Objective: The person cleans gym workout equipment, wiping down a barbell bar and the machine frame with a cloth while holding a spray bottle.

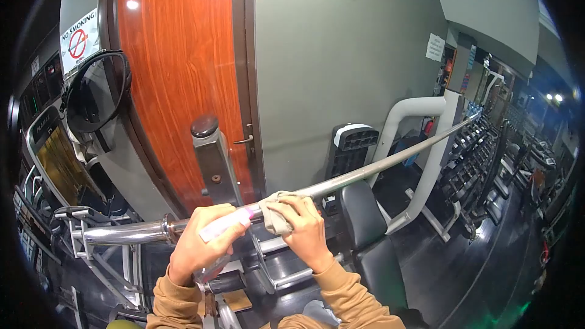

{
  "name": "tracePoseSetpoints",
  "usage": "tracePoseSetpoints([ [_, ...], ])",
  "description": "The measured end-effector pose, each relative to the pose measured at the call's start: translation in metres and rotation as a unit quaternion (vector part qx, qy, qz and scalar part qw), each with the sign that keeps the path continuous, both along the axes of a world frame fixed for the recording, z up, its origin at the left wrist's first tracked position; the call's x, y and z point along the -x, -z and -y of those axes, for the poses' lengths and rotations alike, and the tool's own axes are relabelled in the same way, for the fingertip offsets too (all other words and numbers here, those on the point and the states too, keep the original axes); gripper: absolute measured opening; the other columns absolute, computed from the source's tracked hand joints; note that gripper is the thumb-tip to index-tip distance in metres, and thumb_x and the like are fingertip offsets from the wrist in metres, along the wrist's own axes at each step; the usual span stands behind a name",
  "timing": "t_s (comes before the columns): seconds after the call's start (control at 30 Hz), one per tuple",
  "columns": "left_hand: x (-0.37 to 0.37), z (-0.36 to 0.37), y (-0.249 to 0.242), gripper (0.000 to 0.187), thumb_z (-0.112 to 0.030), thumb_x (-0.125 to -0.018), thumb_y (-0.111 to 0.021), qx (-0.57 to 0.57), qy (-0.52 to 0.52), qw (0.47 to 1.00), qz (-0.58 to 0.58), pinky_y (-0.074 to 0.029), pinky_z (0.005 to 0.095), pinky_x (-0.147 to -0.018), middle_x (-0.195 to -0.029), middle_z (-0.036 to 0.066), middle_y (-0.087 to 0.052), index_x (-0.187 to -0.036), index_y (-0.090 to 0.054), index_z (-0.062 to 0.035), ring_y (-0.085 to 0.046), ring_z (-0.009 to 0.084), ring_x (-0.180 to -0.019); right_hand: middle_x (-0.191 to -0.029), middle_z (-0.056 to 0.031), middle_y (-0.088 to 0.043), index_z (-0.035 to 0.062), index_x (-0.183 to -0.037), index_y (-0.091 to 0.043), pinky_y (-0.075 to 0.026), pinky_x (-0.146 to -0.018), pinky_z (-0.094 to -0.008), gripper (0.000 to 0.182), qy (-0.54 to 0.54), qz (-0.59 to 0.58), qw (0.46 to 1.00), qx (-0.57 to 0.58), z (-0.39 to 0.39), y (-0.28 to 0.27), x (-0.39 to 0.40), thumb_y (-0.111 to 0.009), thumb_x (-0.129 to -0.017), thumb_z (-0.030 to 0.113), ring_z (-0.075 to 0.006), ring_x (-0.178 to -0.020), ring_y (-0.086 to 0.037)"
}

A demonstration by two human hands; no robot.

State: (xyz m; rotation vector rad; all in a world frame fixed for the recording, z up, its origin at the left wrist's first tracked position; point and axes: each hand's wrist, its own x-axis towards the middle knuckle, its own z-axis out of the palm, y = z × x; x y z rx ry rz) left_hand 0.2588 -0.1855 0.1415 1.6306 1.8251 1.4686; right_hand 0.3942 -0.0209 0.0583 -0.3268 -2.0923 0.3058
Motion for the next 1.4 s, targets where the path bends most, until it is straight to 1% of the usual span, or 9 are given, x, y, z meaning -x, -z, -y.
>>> tracePoseSetpoints([
  [0.27,-0.031,-0.019,0.012,0.028,-0.025,-0.093,-0.073,0.036,-0.005,0.999,-0.015,-0.049,0.0299,-0.053,-0.071,0.009,-0.066,-0.091,-0.071,0.0031,-0.064,0.0176,-0.055,-0.107,-0.0033,-0.067,0.0162,-0.105,-0.074,-0.052,-0.085,-0.0405,0.037,0.217,-0.010,0.976,-0.015,-0.085,-0.001,-0.067,-0.077,-0.069,0.009,-0.0286,-0.094,-0.061],
  [0.33,-0.039,-0.029,0.017,0.021,-0.020,-0.089,-0.073,-0.092,-0.079,0.980,-0.159,-0.050,0.0354,-0.058,-0.072,0.013,-0.067,-0.089,-0.072,0.0013,-0.064,0.0283,-0.058,-0.105,-0.0071,-0.067,0.0128,-0.104,-0.074,-0.051,-0.087,-0.0400,0.036,0.190,-0.033,0.981,0.023,-0.107,0.002,-0.084,-0.072,-0.070,0.002,-0.0307,-0.096,-0.062],
  [0.43,-0.047,-0.045,0.018,0.016,-0.015,-0.084,-0.071,0.002,-0.087,0.992,-0.095,-0.051,0.0401,-0.067,-0.076,0.016,-0.067,-0.090,-0.072,-0.0001,-0.063,0.0360,-0.066,-0.104,-0.0104,-0.066,0.0097,-0.103,-0.074,-0.051,-0.089,-0.0400,0.037,0.138,-0.066,0.985,0.074,-0.114,0.006,-0.089,-0.065,-0.070,-0.004,-0.0329,-0.098,-0.064],
  [0.77,-0.053,-0.079,0.034,0.020,-0.014,-0.081,-0.070,-0.048,-0.157,0.967,-0.195,-0.051,0.0401,-0.077,-0.085,0.013,-0.071,-0.097,-0.074,-0.0027,-0.064,0.0329,-0.075,-0.102,-0.0059,-0.067,0.0149,-0.095,-0.075,-0.055,-0.082,-0.0401,0.032,0.090,0.020,0.992,0.081,-0.090,-0.028,-0.054,-0.071,-0.067,0.002,-0.0295,-0.097,-0.065],
  [0.87,-0.050,-0.080,0.032,0.024,-0.016,-0.083,-0.070,-0.013,-0.152,0.978,-0.140,-0.053,0.0353,-0.067,-0.082,0.010,-0.071,-0.102,-0.073,-0.0009,-0.066,0.0248,-0.066,-0.099,-0.0039,-0.067,0.0167,-0.096,-0.074,-0.056,-0.079,-0.0409,0.031,0.030,0.105,0.992,0.068,-0.076,-0.044,-0.036,-0.072,-0.067,0.003,-0.0292,-0.091,-0.063],
  [0.93,-0.042,-0.079,0.033,0.023,-0.013,-0.088,-0.065,0.047,-0.067,0.986,0.146,-0.049,0.0292,-0.049,-0.062,0.005,-0.064,-0.101,-0.072,0.0048,-0.058,0.0134,-0.047,-0.099,-0.0013,-0.066,0.0149,-0.098,-0.073,-0.055,-0.079,-0.0388,0.035,-0.028,0.129,0.991,0.011,-0.068,-0.042,-0.017,-0.073,-0.065,0.002,-0.0276,-0.092,-0.062],
  [1.07,-0.039,-0.077,0.035,0.025,-0.014,-0.091,-0.063,0.067,-0.081,0.980,0.170,-0.047,0.0251,-0.047,-0.062,0.003,-0.061,-0.101,-0.071,0.0063,-0.057,0.0080,-0.048,-0.097,-0.0017,-0.066,0.0172,-0.100,-0.074,-0.055,-0.080,-0.0397,0.035,-0.097,0.182,0.978,0.023,-0.079,-0.049,-0.017,-0.072,-0.068,0.004,-0.0269,-0.091,-0.062],
  [1.2,-0.046,-0.081,0.028,0.028,-0.019,-0.096,-0.060,0.082,-0.095,0.981,0.145,-0.044,0.0264,-0.045,-0.065,0.004,-0.064,-0.082,-0.068,0.0038,-0.059,0.0111,-0.045,-0.092,-0.0032,-0.070,0.0173,-0.089,-0.078,-0.054,-0.081,-0.0386,0.022,0.038,0.157,0.985,0.058,-0.123,-0.055,-0.058,-0.072,-0.070,0.008,-0.0280,-0.089,-0.064],
  [1.4,-0.041,-0.087,0.031,0.027,-0.019,-0.095,-0.061,0.082,-0.102,0.982,0.135,-0.045,0.0259,-0.045,-0.067,0.005,-0.065,-0.086,-0.069,0.0052,-0.059,0.0118,-0.046,-0.090,-0.0043,-0.069,0.0164,-0.088,-0.077,-0.053,-0.076,-0.0403,0.019,0.075,0.134,0.987,0.057,-0.124,-0.054,-0.067,-0.073,-0.071,0.009,-0.0284,-0.086,-0.064],
])
